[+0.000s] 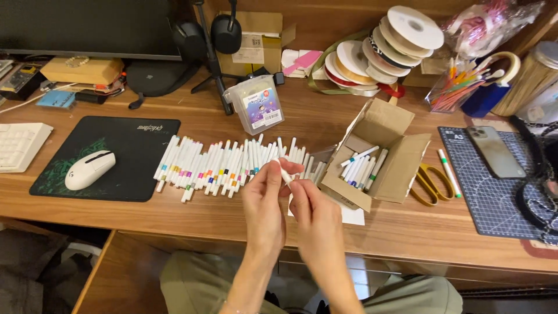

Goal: Sorting and arranging a large set of colored pens from boxes onto a desk in a neat row.

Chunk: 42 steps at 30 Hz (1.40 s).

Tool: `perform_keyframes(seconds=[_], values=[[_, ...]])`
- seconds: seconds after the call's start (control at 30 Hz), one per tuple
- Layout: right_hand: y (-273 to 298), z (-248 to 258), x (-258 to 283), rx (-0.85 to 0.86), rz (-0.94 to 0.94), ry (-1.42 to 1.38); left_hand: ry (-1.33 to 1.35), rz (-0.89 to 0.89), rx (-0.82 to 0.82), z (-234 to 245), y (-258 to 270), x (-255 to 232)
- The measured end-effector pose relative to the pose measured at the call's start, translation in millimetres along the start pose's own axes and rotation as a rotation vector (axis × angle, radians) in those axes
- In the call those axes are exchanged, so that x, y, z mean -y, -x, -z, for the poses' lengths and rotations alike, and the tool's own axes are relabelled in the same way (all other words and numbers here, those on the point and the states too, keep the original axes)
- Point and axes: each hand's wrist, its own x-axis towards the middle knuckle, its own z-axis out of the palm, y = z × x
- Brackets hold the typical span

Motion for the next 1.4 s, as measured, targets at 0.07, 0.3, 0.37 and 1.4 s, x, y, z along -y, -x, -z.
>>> perform_keyframes(seconds=[0.07,0.3,0.37,1.4], values=[[23,13,-5,-0.042,-0.094,0.283,0.116,0.123,-0.194,22,-17,-41],[56,66,-56,-0.168,0.011,-0.264,0.306,-0.376,-0.171,72,-16,-121],[58,65,-34,-0.14,0.04,-0.365,0.383,-0.27,-0.076,54,4,-91],[57,57,-7,-0.295,0.316,0.241,-0.238,-0.165,0.218,10,48,-25]])
